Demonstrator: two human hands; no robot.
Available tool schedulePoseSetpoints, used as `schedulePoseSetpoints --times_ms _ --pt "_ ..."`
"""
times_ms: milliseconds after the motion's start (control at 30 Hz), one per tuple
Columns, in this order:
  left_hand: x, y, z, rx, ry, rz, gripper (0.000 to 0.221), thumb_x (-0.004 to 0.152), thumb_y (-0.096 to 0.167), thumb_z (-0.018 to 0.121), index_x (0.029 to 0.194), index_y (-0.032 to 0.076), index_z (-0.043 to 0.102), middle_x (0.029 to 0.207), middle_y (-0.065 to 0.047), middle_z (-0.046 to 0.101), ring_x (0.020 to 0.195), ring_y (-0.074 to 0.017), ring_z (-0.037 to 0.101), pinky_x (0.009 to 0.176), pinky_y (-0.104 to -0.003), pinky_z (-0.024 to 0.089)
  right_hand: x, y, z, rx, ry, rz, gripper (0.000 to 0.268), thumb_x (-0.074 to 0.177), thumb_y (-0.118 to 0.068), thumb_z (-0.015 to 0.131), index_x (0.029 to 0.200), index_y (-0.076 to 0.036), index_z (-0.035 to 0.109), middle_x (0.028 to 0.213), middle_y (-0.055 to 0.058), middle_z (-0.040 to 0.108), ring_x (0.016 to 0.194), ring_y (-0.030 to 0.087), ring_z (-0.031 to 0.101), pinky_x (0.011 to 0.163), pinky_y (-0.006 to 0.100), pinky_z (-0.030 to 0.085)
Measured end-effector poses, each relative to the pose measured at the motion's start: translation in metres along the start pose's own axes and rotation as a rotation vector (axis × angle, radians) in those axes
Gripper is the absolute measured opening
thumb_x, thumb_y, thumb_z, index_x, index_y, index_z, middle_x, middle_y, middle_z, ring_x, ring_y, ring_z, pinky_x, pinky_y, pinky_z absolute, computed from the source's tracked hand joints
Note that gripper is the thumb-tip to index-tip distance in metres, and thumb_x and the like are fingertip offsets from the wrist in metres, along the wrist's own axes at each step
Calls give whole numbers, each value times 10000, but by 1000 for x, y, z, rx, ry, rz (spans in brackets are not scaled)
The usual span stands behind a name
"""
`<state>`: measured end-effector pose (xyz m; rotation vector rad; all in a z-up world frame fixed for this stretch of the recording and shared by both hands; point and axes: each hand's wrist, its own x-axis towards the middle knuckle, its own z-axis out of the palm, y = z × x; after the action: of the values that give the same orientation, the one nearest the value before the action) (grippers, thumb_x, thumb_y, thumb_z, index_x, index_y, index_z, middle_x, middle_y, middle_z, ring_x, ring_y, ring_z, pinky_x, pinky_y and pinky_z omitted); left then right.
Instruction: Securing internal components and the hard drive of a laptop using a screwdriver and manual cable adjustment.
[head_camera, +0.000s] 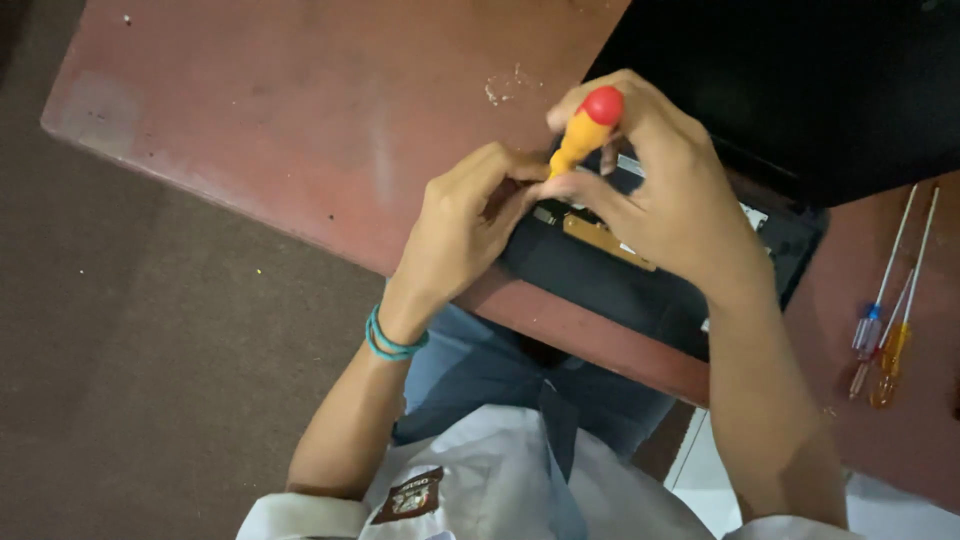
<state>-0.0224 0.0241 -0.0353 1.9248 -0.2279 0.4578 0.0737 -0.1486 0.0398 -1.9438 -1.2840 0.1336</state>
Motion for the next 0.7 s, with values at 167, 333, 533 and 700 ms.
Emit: schedulePoseSetpoints --times_ms 167,333,533,700 --pt "2 -1 5 -11 -4 15 70 1038 -1 636 1095 39 642 1056 -74 683 921 -216 657 836 -321 506 -13 -2 -8 143 64 -51 386 1139 -164 503 1473 18 431 1388 242 662 1250 306 680 1090 373 545" --pt "2 7 3 -8 -73 26 140 1091 -17 489 1134 12 619 1040 -119 642 940 -259 642 861 -344 508 -15 16 10 117 318 -186 500 914 -66 952 1220 15 565 988 152 584 827 231 510 754 325 455" --pt "12 7 9 -53 45 151 140 1084 99 562 1143 -23 598 1066 -155 601 980 -293 612 888 -366 509 -8 0 11 101 377 -126 441 951 -72 903 1050 -2 479 979 138 550 889 257 558 771 337 459" --pt "9 7 11 -119 -21 109 185 1061 -143 446 1055 -10 576 1068 -129 669 960 -270 672 859 -330 526 -20 -6 -10 327 157 -51 340 1118 -210 507 1359 27 548 1398 225 639 1024 227 742 873 278 601"
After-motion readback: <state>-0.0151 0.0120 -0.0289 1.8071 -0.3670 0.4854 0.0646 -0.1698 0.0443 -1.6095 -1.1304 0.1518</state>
